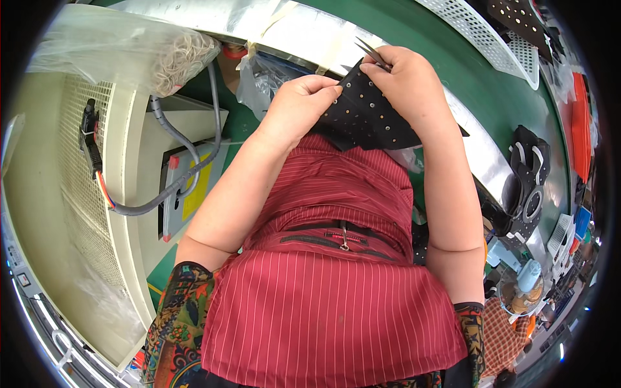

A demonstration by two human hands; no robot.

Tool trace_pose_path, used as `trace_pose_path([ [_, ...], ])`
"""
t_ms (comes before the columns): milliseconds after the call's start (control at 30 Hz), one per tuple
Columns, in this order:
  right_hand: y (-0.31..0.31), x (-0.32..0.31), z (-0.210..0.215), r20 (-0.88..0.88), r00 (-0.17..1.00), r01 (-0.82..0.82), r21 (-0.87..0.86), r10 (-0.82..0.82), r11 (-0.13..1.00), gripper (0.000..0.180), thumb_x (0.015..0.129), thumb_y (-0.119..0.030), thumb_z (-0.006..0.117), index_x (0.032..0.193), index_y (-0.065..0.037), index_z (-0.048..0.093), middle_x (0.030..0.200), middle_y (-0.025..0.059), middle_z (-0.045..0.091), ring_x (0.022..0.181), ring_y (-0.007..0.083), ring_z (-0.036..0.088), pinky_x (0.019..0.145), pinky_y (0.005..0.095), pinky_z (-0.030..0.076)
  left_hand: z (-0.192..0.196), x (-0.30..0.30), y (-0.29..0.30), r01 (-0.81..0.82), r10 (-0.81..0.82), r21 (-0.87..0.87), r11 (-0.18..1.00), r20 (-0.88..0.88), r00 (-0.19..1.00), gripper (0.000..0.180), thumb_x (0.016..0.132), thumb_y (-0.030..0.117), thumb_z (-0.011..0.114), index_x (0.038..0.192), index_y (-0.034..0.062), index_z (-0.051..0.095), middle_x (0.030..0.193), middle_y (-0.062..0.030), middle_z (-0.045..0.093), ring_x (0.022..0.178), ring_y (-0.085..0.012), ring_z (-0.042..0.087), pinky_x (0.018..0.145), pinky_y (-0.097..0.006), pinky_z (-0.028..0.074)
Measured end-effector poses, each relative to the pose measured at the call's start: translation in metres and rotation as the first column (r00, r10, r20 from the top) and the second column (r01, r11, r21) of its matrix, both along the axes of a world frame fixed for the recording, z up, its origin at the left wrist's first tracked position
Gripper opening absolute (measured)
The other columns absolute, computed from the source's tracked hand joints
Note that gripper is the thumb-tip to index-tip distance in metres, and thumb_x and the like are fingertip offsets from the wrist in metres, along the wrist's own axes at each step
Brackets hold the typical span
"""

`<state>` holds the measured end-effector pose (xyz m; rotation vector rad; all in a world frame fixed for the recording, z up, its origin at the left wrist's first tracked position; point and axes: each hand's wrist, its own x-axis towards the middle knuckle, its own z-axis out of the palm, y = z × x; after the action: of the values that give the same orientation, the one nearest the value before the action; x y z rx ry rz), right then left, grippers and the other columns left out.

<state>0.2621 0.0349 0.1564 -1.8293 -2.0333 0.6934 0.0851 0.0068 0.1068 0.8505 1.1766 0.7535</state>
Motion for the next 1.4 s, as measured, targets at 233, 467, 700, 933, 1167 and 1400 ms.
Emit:
trace_pose_path([
  [233, 0.007, -0.005, -0.004, 0.051, 0.999, -0.004, -0.042, 0.006, 0.999, 0.021, 0.081, -0.021, 0.062, 0.087, -0.002, 0.067, 0.083, 0.0156, 0.066, 0.079, 0.0328, 0.062, 0.07, 0.041, 0.049, -0.007, -0.001, 0.003, 0.01, -0.01, -0.032, 0.999, -0.01, 1.0, 0.019, 0.085, 0.012, 0.064, 0.099, -0.0017, 0.066, 0.087, -0.0031, 0.066, 0.079, -0.0083, 0.058, 0.072, -0.022, 0.046],
  [467, 0.015, -0.007, 0.0, 0.068, 0.998, -0.002, -0.12, 0.01, 0.993, 0.02, 0.077, -0.019, 0.062, 0.086, -0.002, 0.067, 0.079, 0.0154, 0.066, 0.076, 0.0321, 0.063, 0.069, 0.0398, 0.05, -0.013, -0.002, 0.009, 0.067, -0.067, -0.029, 0.997, 0.007, 0.998, 0.021, 0.085, 0.015, 0.065, 0.098, -0.0008, 0.066, 0.087, -0.002, 0.065, 0.078, -0.007, 0.057, 0.071, -0.021, 0.046],
  [700, 0.01, -0.003, -0.007, -0.04, 0.998, 0.036, -0.148, -0.043, 0.988, 0.021, 0.076, -0.021, 0.063, 0.085, -0.002, 0.066, 0.072, 0.0143, 0.064, 0.068, 0.0256, 0.063, 0.066, 0.0359, 0.048, -0.012, 0.002, 0.019, 0.188, -0.169, 0.065, 0.98, -0.221, 0.96, 0.022, 0.087, 0.016, 0.062, 0.099, -0.0024, 0.065, 0.087, -0.0019, 0.065, 0.078, -0.0063, 0.057, 0.07, -0.021, 0.046],
  [933, 0.003, 0.0, -0.01, -0.155, 0.988, -0.02, -0.171, -0.007, 0.985, 0.02, 0.077, -0.02, 0.063, 0.087, -0.003, 0.067, 0.07, 0.0131, 0.064, 0.064, 0.0226, 0.061, 0.063, 0.033, 0.047, -0.005, -0.002, 0.013, 0.231, -0.231, 0.01, 0.973, 0.049, 0.972, 0.025, 0.088, 0.016, 0.061, 0.103, -0.0035, 0.064, 0.093, -0.0031, 0.065, 0.081, -0.0074, 0.057, 0.074, -0.022, 0.047],
  [1167, -0.01, 0.0, -0.003, -0.168, 0.985, -0.052, -0.158, 0.025, 0.986, 0.021, 0.077, -0.018, 0.062, 0.089, -0.001, 0.066, 0.071, 0.0145, 0.064, 0.062, 0.0227, 0.06, 0.062, 0.0331, 0.047, 0.008, 0.001, 0.012, 0.265, -0.249, 0.069, 0.962, -0.185, 0.951, 0.028, 0.09, 0.018, 0.06, 0.108, -0.0032, 0.063, 0.094, -0.0035, 0.065, 0.085, -0.0089, 0.058, 0.077, -0.024, 0.047],
  [1400, -0.03, 0.002, 0.042, -0.342, 0.939, -0.059, -0.25, -0.032, 0.966, 0.017, 0.077, -0.011, 0.063, 0.087, 0.002, 0.064, 0.065, 0.0082, 0.06, 0.058, 0.0115, 0.054, 0.055, 0.0268, 0.043, 0.026, -0.004, -0.008, 0.251, -0.221, 0.221, 0.942, -0.153, 0.963, 0.025, 0.092, 0.011, 0.054, 0.113, -0.0028, 0.061, 0.096, -0.0029, 0.065, 0.086, -0.0077, 0.058, 0.078, -0.023, 0.047],
])
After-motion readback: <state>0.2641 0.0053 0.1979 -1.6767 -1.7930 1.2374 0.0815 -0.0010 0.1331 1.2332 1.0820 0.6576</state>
